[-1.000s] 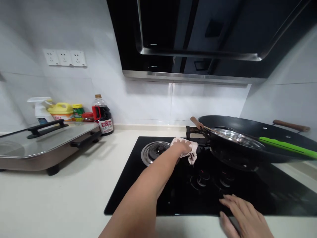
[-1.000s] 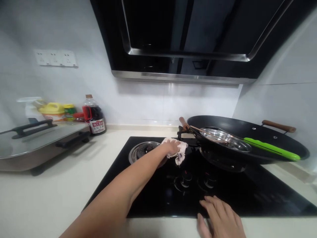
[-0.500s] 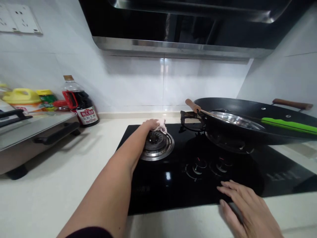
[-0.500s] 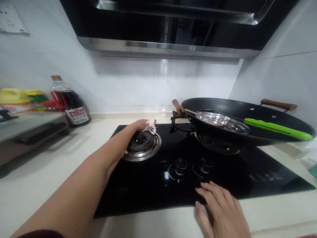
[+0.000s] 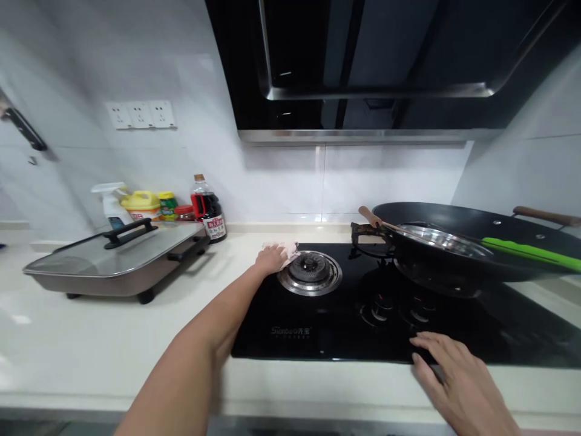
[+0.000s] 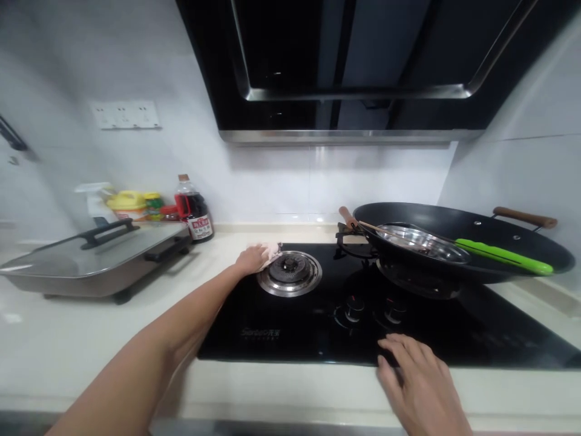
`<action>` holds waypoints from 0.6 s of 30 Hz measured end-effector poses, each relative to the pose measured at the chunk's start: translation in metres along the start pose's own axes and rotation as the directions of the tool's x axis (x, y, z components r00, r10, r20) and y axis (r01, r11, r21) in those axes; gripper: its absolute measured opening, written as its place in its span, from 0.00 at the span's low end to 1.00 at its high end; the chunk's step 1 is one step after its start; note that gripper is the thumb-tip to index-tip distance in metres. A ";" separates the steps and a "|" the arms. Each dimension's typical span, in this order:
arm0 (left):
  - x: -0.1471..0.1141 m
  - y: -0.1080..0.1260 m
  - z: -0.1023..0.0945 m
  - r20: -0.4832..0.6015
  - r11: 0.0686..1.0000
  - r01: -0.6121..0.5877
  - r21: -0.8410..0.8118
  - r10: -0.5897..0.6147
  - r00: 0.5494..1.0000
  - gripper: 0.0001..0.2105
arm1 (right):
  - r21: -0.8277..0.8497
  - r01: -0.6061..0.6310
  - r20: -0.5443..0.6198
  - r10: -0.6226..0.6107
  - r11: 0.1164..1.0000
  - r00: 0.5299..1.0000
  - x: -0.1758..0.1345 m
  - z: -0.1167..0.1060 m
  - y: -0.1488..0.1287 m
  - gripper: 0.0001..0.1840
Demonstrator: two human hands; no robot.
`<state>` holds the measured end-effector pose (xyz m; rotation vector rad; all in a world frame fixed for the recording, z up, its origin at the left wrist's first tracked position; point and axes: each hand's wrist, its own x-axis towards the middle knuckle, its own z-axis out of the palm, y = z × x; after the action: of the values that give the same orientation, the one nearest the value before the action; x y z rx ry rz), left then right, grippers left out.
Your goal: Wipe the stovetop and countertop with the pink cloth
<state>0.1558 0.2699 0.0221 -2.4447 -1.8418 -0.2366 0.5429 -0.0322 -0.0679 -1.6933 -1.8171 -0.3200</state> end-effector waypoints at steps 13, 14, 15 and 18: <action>-0.193 0.030 -0.014 -0.083 0.993 -0.121 -0.010 0.120 0.989 0.24 | 0.005 -0.064 0.054 0.064 0.998 0.996 0.008 -0.007 -0.018 0.21; -0.204 0.034 -0.013 -0.102 0.986 -0.167 -0.016 0.164 0.981 0.24 | 0.011 -0.066 0.055 0.066 0.998 0.996 0.008 -0.007 -0.019 0.20; -0.214 0.038 -0.012 -0.119 0.976 -0.216 -0.025 0.212 0.970 0.24 | 0.017 -0.066 0.055 0.065 0.998 0.996 0.008 -0.008 -0.020 0.20; -0.231 0.048 -0.010 -0.149 0.931 -0.360 -0.060 0.349 0.925 0.23 | 0.025 -0.049 0.042 0.048 0.998 0.998 0.008 -0.010 -0.022 0.20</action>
<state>0.1389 0.0361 -0.0041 -2.6856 -1.3295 -0.4528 0.5247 -0.0340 -0.0504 -1.7344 -1.7987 -0.2413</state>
